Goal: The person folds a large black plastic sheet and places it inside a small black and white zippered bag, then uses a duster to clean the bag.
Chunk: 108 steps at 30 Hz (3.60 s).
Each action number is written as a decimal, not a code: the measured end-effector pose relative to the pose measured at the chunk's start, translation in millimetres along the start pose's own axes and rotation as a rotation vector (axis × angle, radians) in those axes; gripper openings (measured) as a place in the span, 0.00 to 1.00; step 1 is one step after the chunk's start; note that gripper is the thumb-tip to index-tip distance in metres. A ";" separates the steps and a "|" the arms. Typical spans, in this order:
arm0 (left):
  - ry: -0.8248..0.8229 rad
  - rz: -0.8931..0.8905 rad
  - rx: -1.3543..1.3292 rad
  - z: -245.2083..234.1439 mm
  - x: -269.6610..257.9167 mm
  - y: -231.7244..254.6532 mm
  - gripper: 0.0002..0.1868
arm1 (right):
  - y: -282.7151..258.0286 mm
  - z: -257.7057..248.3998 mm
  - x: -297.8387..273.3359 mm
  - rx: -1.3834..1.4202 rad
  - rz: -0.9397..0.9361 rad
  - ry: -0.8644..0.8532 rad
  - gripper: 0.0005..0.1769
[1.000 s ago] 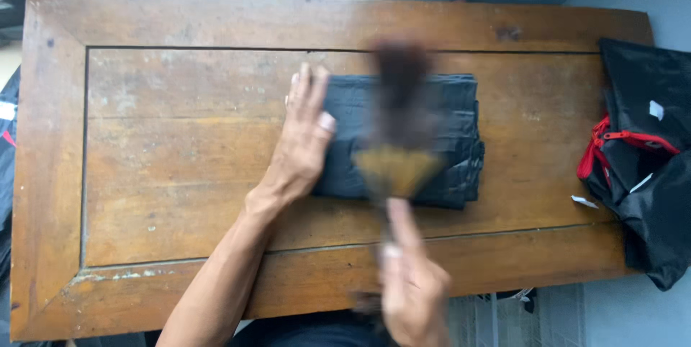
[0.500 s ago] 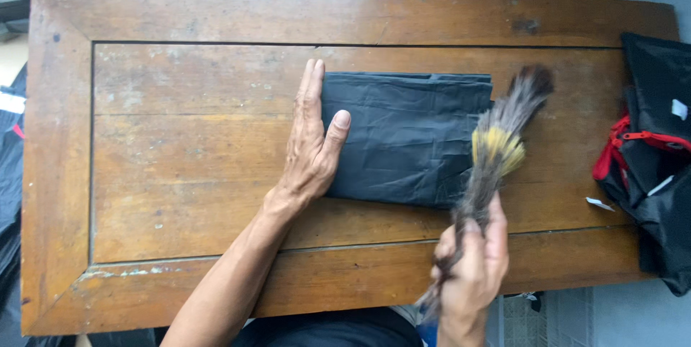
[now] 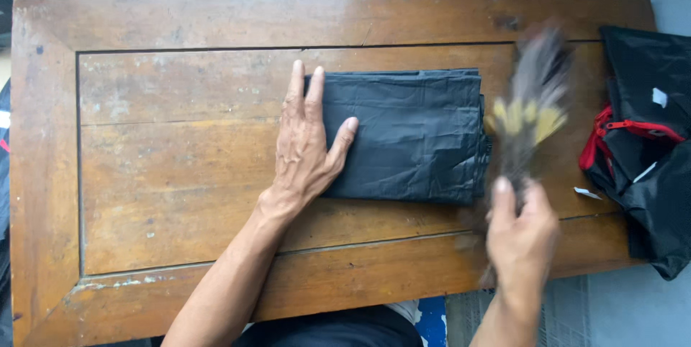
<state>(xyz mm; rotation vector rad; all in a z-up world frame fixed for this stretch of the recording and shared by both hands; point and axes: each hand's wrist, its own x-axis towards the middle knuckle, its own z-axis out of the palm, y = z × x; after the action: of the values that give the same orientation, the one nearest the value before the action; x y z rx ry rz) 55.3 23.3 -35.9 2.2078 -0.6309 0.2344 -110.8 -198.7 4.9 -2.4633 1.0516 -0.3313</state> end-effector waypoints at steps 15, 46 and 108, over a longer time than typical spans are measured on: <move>-0.211 -0.618 -0.918 -66.5 37.5 -4.4 0.34 | -25.3 28.8 62.8 0.854 0.138 -0.264 0.26; -0.351 0.385 0.292 -72.4 -31.1 -29.0 0.47 | -60.6 38.4 -7.9 0.301 -0.040 -0.255 0.20; -0.343 0.331 0.331 -16.3 14.5 4.6 0.42 | -119.9 95.4 15.4 -0.197 -0.619 -0.127 0.45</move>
<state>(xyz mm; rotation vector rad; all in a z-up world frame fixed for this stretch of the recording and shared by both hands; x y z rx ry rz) 66.0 27.8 -16.9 2.4742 -1.2253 0.1344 10.9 -107.6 -20.0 -2.9003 0.2554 -0.2574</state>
